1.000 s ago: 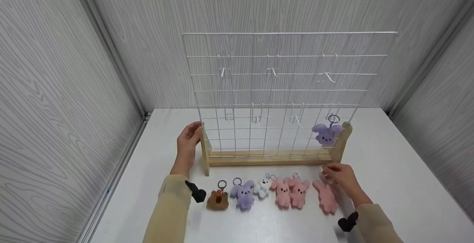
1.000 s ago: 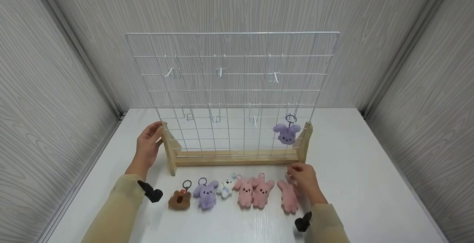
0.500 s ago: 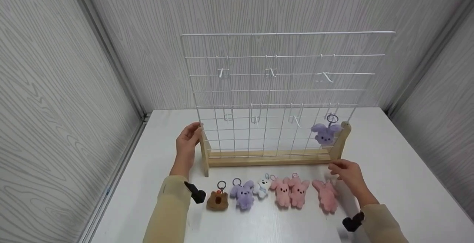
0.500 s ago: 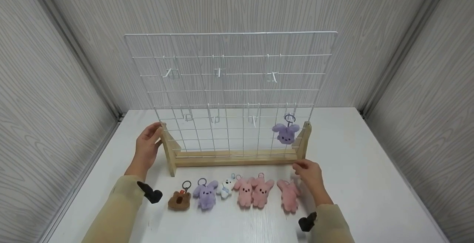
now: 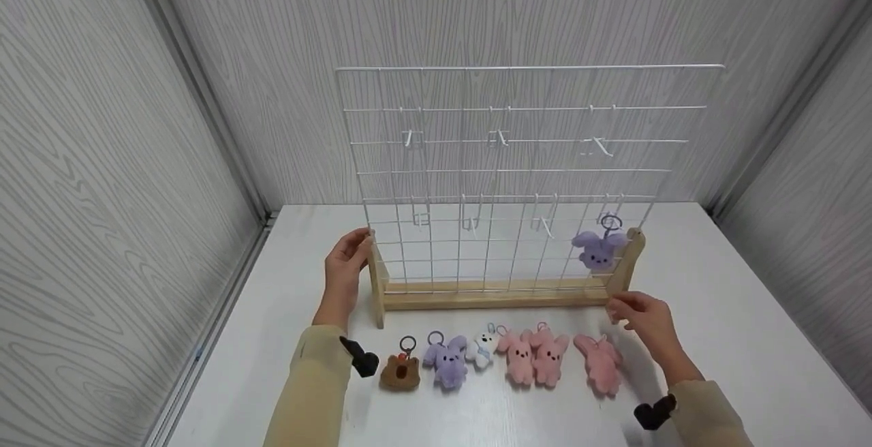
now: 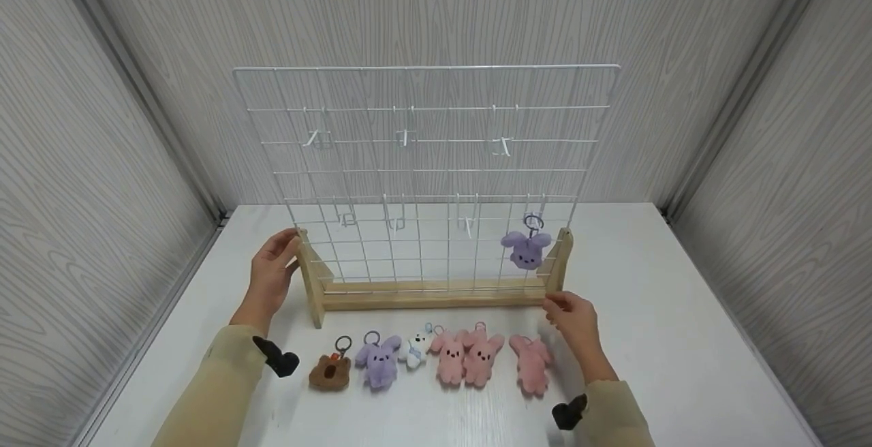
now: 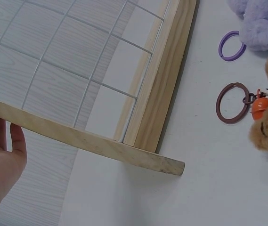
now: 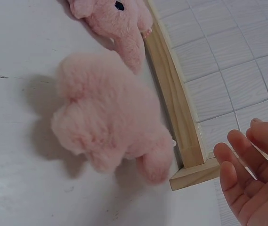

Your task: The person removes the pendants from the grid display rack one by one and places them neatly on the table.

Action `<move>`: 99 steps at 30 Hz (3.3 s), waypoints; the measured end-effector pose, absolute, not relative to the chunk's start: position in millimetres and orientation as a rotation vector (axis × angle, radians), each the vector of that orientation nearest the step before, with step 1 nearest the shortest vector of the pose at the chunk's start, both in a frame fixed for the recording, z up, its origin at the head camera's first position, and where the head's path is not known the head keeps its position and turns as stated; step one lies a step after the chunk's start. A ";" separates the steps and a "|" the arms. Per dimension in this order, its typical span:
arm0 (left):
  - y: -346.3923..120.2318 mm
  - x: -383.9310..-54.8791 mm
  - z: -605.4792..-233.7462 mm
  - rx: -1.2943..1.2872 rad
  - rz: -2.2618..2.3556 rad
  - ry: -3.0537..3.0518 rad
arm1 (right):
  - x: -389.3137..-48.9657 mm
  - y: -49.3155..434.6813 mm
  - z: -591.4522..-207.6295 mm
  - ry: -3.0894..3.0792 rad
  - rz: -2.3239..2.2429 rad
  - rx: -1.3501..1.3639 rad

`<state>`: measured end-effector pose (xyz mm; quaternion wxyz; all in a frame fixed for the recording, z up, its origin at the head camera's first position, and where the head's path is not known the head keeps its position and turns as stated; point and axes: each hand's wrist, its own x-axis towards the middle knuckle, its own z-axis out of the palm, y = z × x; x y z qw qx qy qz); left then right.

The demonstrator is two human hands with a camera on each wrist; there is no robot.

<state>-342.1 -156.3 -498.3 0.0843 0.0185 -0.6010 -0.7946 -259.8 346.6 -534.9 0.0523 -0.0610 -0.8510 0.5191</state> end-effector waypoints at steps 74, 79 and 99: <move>-156.0 -340.8 -497.7 0.047 -2.350 -1.803 | -293.9 320.8 -414.8 -2.218 1.506 0.219; -156.4 -342.6 -498.4 0.055 -2.368 -1.797 | -289.4 320.9 -413.0 -2.198 1.511 0.229; -155.1 -329.2 -483.9 0.003 -2.360 -1.805 | -266.1 321.8 -407.8 -2.042 1.714 0.202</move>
